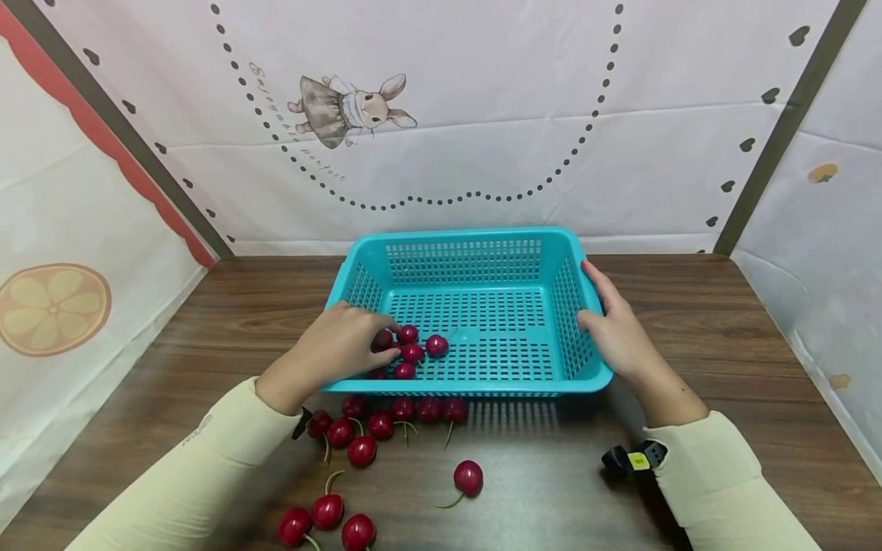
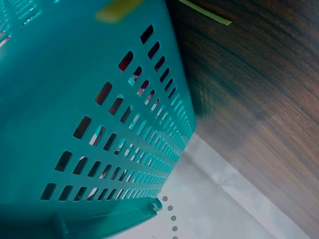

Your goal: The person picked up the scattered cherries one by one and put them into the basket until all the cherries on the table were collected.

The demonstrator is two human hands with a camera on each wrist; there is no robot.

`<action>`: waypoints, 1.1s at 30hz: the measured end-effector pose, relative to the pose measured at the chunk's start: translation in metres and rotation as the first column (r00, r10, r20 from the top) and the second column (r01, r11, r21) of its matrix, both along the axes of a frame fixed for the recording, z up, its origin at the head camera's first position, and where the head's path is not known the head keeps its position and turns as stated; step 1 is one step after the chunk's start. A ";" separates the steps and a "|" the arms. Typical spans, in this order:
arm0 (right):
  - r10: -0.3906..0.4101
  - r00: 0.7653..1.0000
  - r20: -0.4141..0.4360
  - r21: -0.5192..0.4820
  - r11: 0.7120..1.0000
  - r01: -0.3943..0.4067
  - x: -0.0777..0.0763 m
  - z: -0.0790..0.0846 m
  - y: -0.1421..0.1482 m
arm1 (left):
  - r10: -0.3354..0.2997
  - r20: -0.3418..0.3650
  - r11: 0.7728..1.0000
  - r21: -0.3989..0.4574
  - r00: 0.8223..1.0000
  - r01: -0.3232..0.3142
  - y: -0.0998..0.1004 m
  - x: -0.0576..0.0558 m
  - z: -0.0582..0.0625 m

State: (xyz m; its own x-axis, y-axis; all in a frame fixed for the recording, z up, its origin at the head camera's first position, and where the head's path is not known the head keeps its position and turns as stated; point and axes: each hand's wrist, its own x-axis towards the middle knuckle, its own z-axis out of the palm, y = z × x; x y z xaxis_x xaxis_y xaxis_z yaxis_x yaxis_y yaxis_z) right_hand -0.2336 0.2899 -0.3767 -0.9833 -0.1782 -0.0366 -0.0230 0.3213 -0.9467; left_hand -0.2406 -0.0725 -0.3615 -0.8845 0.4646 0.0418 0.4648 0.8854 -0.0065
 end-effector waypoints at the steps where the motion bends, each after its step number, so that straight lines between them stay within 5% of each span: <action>1: 0.001 1.000 0.002 0.000 1.000 -0.001 0.000 0.000 0.000 | 0.000 0.002 1.000 0.002 1.000 0.000 0.000 0.000 0.000; 15: -0.004 1.000 0.003 0.002 1.000 0.004 -0.002 -0.002 0.002 | -0.006 -0.005 1.000 0.017 1.000 0.006 0.001 0.001 0.002; 20: 0.001 1.000 0.006 -0.003 1.000 -0.001 -0.002 -0.002 0.002 | -0.005 -0.032 0.994 0.109 0.999 0.009 0.000 0.001 0.003; 27: 0.004 1.000 0.015 -0.001 1.000 -0.004 -0.001 0.001 0.000 | 0.011 -0.153 0.943 0.331 0.988 0.041 -0.010 0.004 0.009; 33: 0.002 1.000 0.007 -0.002 1.000 -0.002 0.000 0.001 0.000 | 0.061 -0.250 0.907 0.417 0.966 0.051 -0.024 0.013 0.015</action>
State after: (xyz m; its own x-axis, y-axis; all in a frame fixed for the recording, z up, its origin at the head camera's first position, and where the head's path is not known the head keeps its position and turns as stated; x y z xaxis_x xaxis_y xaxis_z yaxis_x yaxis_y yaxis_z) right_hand -0.2339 0.2896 -0.3753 -0.9827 -0.1800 -0.0426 -0.0173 0.3190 -0.9476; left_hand -0.2274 -0.0963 -0.3469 -0.8205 0.3502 0.4519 0.4925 0.8344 0.2475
